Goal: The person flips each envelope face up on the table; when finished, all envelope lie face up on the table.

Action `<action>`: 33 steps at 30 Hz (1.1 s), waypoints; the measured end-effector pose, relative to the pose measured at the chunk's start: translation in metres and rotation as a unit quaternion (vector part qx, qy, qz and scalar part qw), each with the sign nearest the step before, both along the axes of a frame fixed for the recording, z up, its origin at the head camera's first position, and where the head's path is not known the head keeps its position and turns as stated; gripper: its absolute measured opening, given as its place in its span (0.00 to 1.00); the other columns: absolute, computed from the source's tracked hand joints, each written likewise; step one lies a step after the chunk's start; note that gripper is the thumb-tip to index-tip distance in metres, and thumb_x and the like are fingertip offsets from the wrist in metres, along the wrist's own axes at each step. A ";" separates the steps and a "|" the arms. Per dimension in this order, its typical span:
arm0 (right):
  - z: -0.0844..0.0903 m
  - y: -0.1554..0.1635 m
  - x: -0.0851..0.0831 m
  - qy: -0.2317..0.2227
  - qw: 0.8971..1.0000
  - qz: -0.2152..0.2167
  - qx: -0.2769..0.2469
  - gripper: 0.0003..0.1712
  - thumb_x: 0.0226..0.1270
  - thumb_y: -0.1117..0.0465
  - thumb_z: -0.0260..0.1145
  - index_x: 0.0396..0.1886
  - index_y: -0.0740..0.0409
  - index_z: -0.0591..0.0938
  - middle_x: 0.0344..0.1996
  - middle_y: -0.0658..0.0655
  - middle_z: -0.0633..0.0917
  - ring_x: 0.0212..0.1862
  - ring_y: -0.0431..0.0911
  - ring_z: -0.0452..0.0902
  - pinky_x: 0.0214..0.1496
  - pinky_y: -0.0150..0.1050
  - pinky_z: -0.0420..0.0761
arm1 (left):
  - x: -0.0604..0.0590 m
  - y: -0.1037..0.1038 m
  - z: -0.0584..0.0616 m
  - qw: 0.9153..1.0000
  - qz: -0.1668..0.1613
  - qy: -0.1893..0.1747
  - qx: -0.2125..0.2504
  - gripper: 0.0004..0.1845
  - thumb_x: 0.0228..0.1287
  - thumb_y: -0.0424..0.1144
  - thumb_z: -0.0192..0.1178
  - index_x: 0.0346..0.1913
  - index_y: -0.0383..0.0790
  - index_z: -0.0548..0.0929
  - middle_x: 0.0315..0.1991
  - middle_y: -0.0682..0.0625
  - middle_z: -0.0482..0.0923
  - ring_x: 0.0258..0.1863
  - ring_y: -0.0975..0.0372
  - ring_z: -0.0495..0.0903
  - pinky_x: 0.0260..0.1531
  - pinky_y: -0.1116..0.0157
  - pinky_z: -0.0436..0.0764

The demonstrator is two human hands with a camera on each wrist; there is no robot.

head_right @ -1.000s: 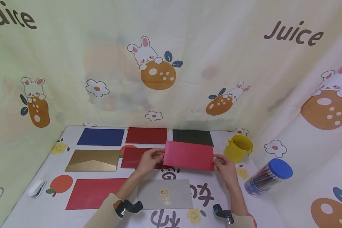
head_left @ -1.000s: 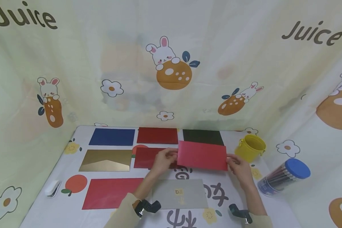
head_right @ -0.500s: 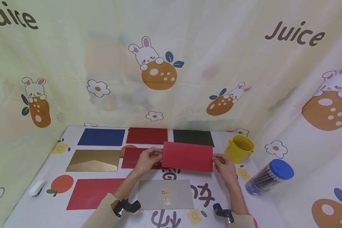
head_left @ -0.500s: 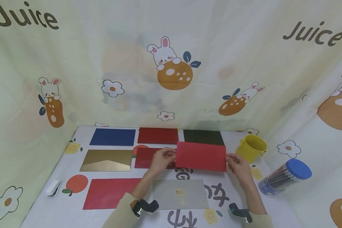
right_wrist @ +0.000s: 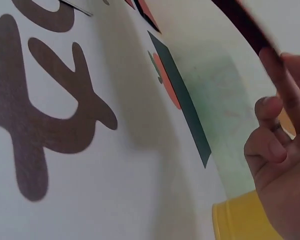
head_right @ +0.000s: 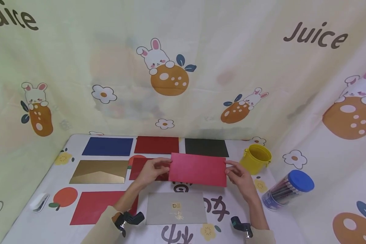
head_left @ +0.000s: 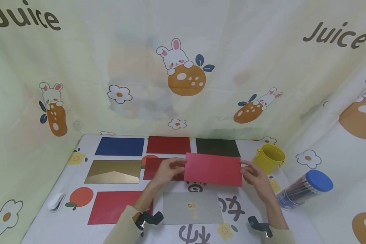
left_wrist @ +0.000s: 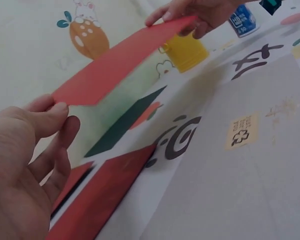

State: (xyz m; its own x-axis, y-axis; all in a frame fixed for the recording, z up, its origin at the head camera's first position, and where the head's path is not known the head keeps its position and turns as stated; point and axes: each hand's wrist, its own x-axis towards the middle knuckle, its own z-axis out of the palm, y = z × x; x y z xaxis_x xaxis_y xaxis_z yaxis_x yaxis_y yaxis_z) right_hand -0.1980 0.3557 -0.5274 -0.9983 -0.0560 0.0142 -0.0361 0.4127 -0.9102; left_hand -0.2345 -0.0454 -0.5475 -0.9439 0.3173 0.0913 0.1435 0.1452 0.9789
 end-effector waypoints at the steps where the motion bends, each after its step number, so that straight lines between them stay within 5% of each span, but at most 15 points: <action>1: 0.001 0.000 0.000 0.003 1.000 0.002 0.000 0.29 0.75 0.47 0.61 0.71 0.49 0.72 0.48 0.47 0.87 0.50 0.42 0.82 0.51 0.40 0.82 | 0.000 -0.001 0.001 1.000 -0.001 0.004 -0.005 0.19 0.65 0.41 0.69 0.59 0.59 0.84 0.55 0.57 0.84 0.47 0.60 0.85 0.44 0.63 0.83; 6: 0.004 0.000 0.002 0.016 1.000 0.004 0.000 0.25 0.76 0.48 0.60 0.66 0.54 0.77 0.53 0.40 0.85 0.52 0.33 0.81 0.53 0.43 0.80 | -0.002 -0.005 0.002 1.000 0.009 0.012 -0.028 0.18 0.64 0.43 0.70 0.57 0.61 0.85 0.53 0.58 0.84 0.49 0.59 0.83 0.44 0.62 0.83; 12: 0.004 -0.003 0.002 0.021 1.000 0.003 0.004 0.21 0.76 0.52 0.61 0.63 0.56 0.80 0.51 0.44 0.87 0.50 0.37 0.83 0.50 0.41 0.79 | -0.003 -0.006 0.001 0.999 0.024 0.011 -0.028 0.16 0.64 0.46 0.70 0.55 0.60 0.87 0.51 0.59 0.85 0.50 0.62 0.83 0.47 0.63 0.83; 18: 0.000 -0.005 0.002 0.026 0.999 -0.017 0.039 0.24 0.73 0.44 0.63 0.60 0.51 0.82 0.54 0.48 0.85 0.52 0.44 0.81 0.51 0.44 0.81 | -0.003 -0.004 0.001 0.999 0.037 0.009 -0.012 0.12 0.65 0.48 0.69 0.51 0.59 0.89 0.47 0.58 0.87 0.46 0.60 0.85 0.46 0.60 0.83; 25: 0.000 -0.001 0.001 0.002 0.998 -0.055 0.042 0.26 0.72 0.39 0.62 0.56 0.53 0.82 0.53 0.55 0.83 0.54 0.52 0.77 0.53 0.52 0.78 | -0.006 0.010 -0.006 0.998 0.052 0.013 -0.013 0.12 0.66 0.46 0.69 0.49 0.49 0.90 0.43 0.53 0.88 0.40 0.59 0.86 0.41 0.64 0.84; 33: -0.006 0.009 -0.003 -0.019 0.992 -0.098 0.075 0.29 0.73 0.40 0.61 0.61 0.54 0.81 0.54 0.61 0.83 0.51 0.56 0.75 0.45 0.43 0.80 | -0.004 0.039 -0.013 0.995 0.071 0.007 -0.067 0.12 0.67 0.46 0.68 0.51 0.51 0.89 0.43 0.56 0.88 0.38 0.63 0.85 0.40 0.65 0.84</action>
